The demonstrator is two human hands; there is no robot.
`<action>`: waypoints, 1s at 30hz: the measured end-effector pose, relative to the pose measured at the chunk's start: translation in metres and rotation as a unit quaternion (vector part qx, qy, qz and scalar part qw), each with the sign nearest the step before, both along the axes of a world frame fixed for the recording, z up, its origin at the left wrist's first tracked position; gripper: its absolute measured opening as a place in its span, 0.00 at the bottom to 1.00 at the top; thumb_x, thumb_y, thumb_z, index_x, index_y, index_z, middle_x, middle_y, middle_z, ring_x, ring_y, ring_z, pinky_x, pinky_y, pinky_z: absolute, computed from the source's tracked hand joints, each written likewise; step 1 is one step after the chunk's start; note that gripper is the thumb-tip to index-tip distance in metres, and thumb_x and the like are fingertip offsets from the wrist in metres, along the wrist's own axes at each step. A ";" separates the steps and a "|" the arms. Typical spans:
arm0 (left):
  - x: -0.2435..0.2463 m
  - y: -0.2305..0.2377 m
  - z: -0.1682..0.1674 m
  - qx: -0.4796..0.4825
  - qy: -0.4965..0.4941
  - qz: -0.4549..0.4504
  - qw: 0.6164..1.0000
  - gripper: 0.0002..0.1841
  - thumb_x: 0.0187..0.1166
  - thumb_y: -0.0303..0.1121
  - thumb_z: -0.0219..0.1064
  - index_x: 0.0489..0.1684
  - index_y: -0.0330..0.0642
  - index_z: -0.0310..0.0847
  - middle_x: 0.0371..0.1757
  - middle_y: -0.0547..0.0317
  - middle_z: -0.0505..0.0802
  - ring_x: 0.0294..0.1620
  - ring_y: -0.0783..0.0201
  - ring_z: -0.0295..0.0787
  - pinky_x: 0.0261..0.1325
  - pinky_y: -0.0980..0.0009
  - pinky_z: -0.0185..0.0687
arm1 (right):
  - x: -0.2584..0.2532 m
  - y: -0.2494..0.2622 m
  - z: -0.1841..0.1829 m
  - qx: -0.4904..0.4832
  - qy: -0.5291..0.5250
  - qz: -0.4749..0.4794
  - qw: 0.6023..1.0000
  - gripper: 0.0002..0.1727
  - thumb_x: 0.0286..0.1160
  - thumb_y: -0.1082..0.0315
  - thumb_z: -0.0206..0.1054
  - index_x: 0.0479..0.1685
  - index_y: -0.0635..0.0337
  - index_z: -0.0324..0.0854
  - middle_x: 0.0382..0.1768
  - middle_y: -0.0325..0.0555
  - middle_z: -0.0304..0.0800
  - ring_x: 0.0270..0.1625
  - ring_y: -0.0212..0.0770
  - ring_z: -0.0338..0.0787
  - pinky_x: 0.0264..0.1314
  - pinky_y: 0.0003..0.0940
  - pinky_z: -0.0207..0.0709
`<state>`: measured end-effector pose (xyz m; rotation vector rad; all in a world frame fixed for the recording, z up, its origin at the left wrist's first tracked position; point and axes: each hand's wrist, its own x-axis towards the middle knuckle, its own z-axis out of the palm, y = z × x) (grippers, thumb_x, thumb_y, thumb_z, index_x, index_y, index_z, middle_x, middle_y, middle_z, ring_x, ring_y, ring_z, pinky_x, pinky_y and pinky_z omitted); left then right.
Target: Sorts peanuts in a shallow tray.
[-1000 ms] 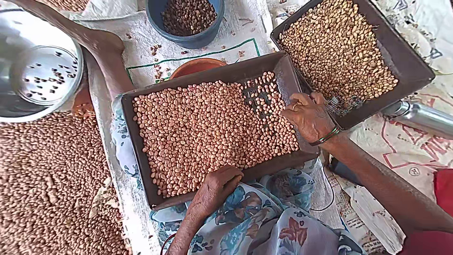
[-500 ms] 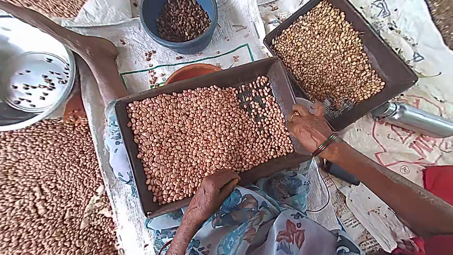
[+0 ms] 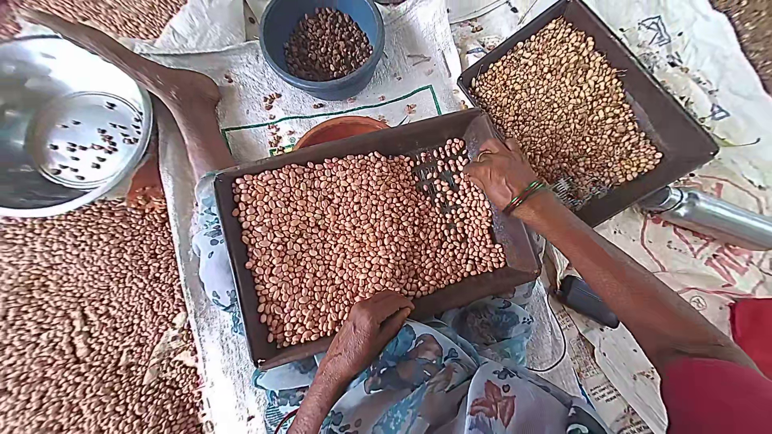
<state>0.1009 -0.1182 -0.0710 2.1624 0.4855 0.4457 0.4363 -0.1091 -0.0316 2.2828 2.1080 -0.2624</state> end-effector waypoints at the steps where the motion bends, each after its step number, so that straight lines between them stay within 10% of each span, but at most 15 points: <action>1: -0.001 0.000 0.000 0.000 -0.001 0.002 1.000 0.11 0.79 0.28 0.61 0.37 0.35 0.91 0.38 0.50 0.95 0.41 0.67 0.92 0.52 0.82 0.82 | -0.006 0.008 -0.002 -0.060 -0.012 0.000 0.998 0.12 0.83 0.78 0.60 0.50 0.71 0.90 0.50 0.68 0.91 0.69 0.69 0.81 0.71 0.62 0.65; 8: 0.012 0.002 0.010 -0.222 -0.027 0.094 0.970 0.12 0.83 0.29 0.58 0.48 0.30 0.87 0.39 0.61 0.93 0.35 0.84 0.85 0.43 0.87 0.79 | 0.009 0.008 0.024 -0.031 0.107 -0.044 0.993 0.07 0.76 0.74 0.70 0.44 0.69 0.91 0.46 0.68 0.91 0.62 0.70 0.85 0.63 0.63 0.74; 12: 0.048 0.015 0.026 -0.561 -0.128 0.172 0.799 0.21 0.94 0.33 0.37 0.75 0.32 0.68 0.61 0.58 0.90 0.51 0.70 0.92 0.55 0.75 0.87 | 0.005 -0.005 0.049 0.057 0.331 0.095 0.937 0.09 0.66 0.68 0.71 0.43 0.58 0.90 0.43 0.36 0.93 0.45 0.23 0.86 0.49 0.21 0.76; 16: 0.081 0.025 0.026 -0.675 -0.178 0.228 0.679 0.25 0.96 0.37 0.32 0.59 0.39 0.80 0.47 0.57 0.93 0.35 0.73 0.90 0.38 0.81 0.84 | 0.006 0.003 0.041 -0.082 0.123 0.037 0.988 0.06 0.75 0.73 0.73 0.43 0.64 0.95 0.49 0.61 0.92 0.66 0.63 0.82 0.69 0.60 0.69; 22: 0.073 0.020 0.019 -0.737 -0.154 0.198 0.627 0.23 0.96 0.32 0.38 0.39 0.34 0.81 0.28 0.59 0.88 0.19 0.78 0.81 0.25 0.87 0.78 | -0.005 -0.001 -0.002 -0.152 -0.100 0.012 0.983 0.08 0.80 0.75 0.66 0.41 0.69 0.90 0.52 0.61 0.91 0.77 0.66 0.74 0.74 0.68 0.54; 27: 0.073 0.019 0.018 -0.740 -0.160 0.203 0.621 0.22 0.95 0.30 0.37 0.48 0.32 0.82 0.32 0.57 0.92 0.24 0.75 0.87 0.30 0.84 0.84 | -0.008 -0.009 0.006 -0.134 -0.058 -0.002 0.989 0.08 0.78 0.77 0.65 0.39 0.69 0.91 0.48 0.62 0.91 0.75 0.67 0.76 0.71 0.67 0.56; 30: 0.071 0.021 0.011 -0.728 -0.175 0.189 0.636 0.23 0.97 0.35 0.33 0.70 0.32 0.72 0.51 0.50 0.94 0.44 0.67 0.95 0.46 0.79 0.88 | -0.012 -0.016 0.026 -0.005 0.170 0.072 0.983 0.06 0.64 0.70 0.80 0.37 0.61 0.94 0.38 0.56 0.93 0.57 0.63 0.87 0.59 0.65 0.66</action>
